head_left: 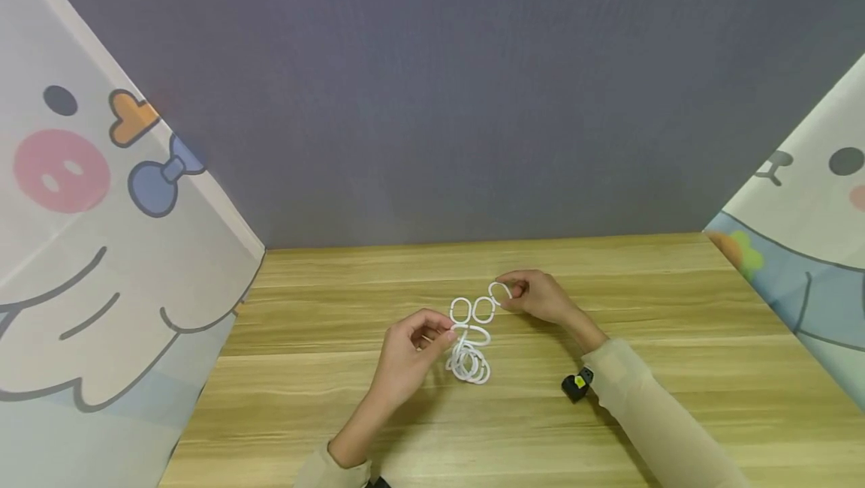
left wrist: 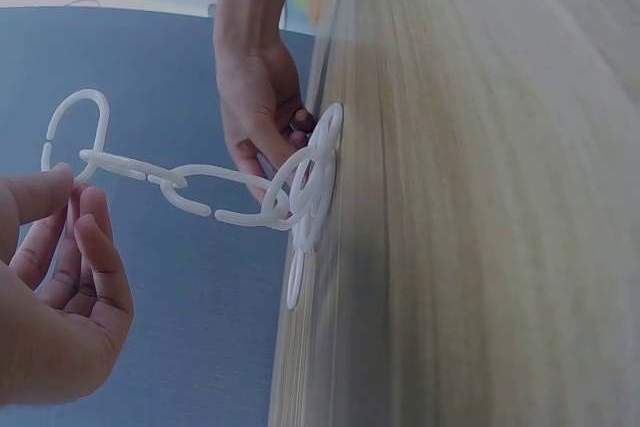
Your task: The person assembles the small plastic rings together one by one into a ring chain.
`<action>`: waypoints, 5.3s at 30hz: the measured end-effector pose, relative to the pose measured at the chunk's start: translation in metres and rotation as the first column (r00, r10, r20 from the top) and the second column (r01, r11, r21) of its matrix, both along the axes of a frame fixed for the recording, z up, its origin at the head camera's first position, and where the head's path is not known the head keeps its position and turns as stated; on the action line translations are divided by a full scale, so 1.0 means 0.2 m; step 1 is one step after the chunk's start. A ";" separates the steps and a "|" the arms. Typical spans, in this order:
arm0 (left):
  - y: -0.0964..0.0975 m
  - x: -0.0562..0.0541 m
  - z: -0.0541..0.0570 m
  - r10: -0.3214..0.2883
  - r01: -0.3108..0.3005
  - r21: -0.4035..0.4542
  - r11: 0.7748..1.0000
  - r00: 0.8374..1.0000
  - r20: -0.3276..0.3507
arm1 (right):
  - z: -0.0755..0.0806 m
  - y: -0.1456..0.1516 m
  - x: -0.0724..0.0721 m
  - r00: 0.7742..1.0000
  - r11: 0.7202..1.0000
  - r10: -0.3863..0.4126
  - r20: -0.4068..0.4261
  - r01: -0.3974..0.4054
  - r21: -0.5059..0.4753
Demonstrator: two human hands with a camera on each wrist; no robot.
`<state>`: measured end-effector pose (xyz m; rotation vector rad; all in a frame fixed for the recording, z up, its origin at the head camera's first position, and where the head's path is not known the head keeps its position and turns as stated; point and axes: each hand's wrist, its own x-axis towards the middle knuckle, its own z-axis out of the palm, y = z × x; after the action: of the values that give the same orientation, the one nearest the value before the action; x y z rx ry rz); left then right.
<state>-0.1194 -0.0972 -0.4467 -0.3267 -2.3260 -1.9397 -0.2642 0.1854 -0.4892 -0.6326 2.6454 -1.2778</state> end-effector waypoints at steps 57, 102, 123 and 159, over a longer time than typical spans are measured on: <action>0.01 0.00 0.00 -0.010 0.010 -0.012 1.000 1.000 0.005 | 0.09 0.03 0.17 0.954 0.934 -0.201 0.223 0.255 -0.249; -0.01 -0.01 -0.01 0.010 -0.010 0.034 0.999 1.000 0.017 | 0.45 -0.07 0.42 0.963 0.901 0.115 0.242 0.001 -0.434; 0.00 0.00 -0.01 -0.002 0.002 0.001 1.000 1.000 0.008 | 0.43 -0.13 0.44 0.946 0.870 0.234 0.225 -0.101 -0.482; -0.02 -0.02 0.00 0.087 -0.087 0.012 0.996 0.996 0.001 | 0.43 -0.10 0.44 0.919 0.903 0.283 0.274 -0.160 -0.399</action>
<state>-0.1226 -0.1004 -0.4460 -0.2202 -2.2881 -1.9127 -0.1755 0.1651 -0.4038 -0.6803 2.0173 -1.6578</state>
